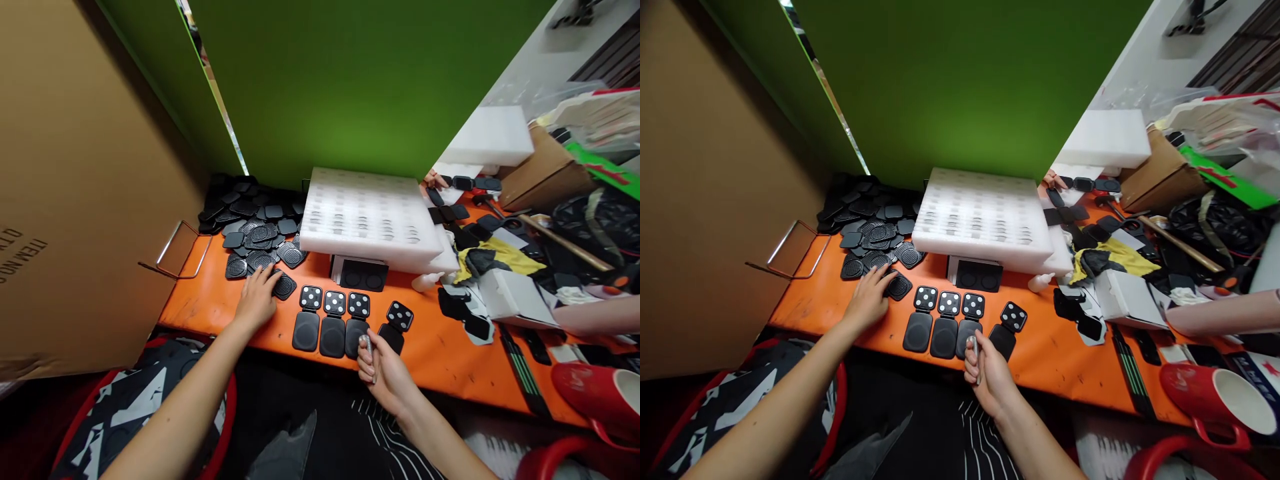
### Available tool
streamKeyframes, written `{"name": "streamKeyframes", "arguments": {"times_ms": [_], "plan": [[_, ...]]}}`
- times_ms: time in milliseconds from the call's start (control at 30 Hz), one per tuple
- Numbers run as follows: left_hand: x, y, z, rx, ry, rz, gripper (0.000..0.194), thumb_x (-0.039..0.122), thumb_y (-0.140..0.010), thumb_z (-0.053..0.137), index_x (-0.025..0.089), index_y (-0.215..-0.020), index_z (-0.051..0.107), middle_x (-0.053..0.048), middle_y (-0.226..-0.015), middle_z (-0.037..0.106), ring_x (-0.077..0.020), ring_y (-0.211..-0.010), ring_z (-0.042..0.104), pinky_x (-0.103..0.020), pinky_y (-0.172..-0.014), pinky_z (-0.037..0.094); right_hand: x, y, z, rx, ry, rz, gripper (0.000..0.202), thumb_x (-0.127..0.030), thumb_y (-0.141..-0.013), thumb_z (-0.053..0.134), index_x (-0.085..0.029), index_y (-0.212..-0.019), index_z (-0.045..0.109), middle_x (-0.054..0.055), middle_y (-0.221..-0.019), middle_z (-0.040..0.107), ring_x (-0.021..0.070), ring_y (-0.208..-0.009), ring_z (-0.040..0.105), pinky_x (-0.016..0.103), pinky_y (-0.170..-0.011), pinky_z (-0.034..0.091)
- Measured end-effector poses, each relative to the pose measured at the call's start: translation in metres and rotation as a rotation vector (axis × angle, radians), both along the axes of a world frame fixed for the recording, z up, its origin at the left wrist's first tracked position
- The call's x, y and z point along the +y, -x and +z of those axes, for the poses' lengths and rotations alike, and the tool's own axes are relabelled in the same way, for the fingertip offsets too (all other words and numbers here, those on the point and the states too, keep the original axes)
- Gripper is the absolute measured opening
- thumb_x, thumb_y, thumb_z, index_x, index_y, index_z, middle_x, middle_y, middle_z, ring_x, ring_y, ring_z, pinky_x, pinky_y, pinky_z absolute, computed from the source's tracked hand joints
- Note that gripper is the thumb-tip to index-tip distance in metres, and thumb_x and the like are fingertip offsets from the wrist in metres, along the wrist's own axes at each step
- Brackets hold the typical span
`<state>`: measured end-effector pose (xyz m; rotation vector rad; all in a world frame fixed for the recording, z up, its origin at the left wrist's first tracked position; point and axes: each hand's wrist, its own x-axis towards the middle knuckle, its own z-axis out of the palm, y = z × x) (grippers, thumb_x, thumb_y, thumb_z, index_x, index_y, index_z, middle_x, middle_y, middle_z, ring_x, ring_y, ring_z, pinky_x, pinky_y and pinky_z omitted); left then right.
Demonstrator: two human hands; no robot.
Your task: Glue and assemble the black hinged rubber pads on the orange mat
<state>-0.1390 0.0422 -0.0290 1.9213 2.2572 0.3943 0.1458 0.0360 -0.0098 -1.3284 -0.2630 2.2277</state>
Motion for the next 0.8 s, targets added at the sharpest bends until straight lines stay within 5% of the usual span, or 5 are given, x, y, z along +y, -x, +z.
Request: {"name": "streamKeyframes", "arguments": {"times_ms": [100, 233, 567, 800], "plan": [[0.012, 0.012, 0.006, 0.116, 0.162, -0.225, 0.070, 0.001, -0.070, 0.041, 0.023, -0.136, 0.039, -0.007, -0.146, 0.034, -0.0333, -0.136, 0.021, -0.060, -0.106, 0.020, 0.000, 0.007, 0.000, 0.010, 0.017, 0.011, 0.029, -0.045, -0.078, 0.058, -0.018, -0.072, 0.048, -0.009, -0.048, 0.033, 0.0044, -0.037, 0.023, 0.018, -0.038, 0.015], [0.028, 0.014, 0.010, 0.230, 0.180, -0.385, 0.066, -0.001, -0.071, 0.039, 0.020, -0.133, 0.043, -0.012, -0.128, 0.052, -0.0296, -0.130, 0.033, -0.055, -0.106, 0.021, -0.003, 0.011, -0.001, 0.015, -0.001, 0.021, 0.032, -0.047, -0.077, 0.059, -0.017, -0.071, 0.049, -0.009, -0.049, 0.034, 0.0039, -0.037, 0.024, 0.018, -0.038, 0.016], [-0.001, 0.012, 0.015, 0.124, -0.093, -0.377, 0.062, 0.002, -0.071, 0.042, 0.018, -0.131, 0.046, -0.012, -0.123, 0.054, -0.0247, -0.119, 0.046, -0.056, -0.109, 0.016, -0.009, 0.010, -0.005, -0.225, -0.371, 0.176, 0.045, -0.054, -0.064, 0.072, -0.016, -0.085, 0.057, -0.012, -0.046, 0.024, 0.0027, -0.038, 0.015, 0.020, -0.039, 0.006], [-0.031, -0.040, 0.005, -0.086, -0.332, -0.489, 0.039, 0.011, -0.085, 0.039, 0.030, -0.108, 0.064, -0.003, -0.097, 0.068, -0.0187, -0.109, 0.055, -0.050, -0.110, 0.015, -0.001, 0.049, 0.008, -0.148, -0.417, 0.277, 0.056, -0.057, -0.062, 0.072, -0.016, -0.097, 0.056, -0.012, -0.045, 0.028, 0.0026, -0.038, 0.016, 0.020, -0.038, 0.005]]}}
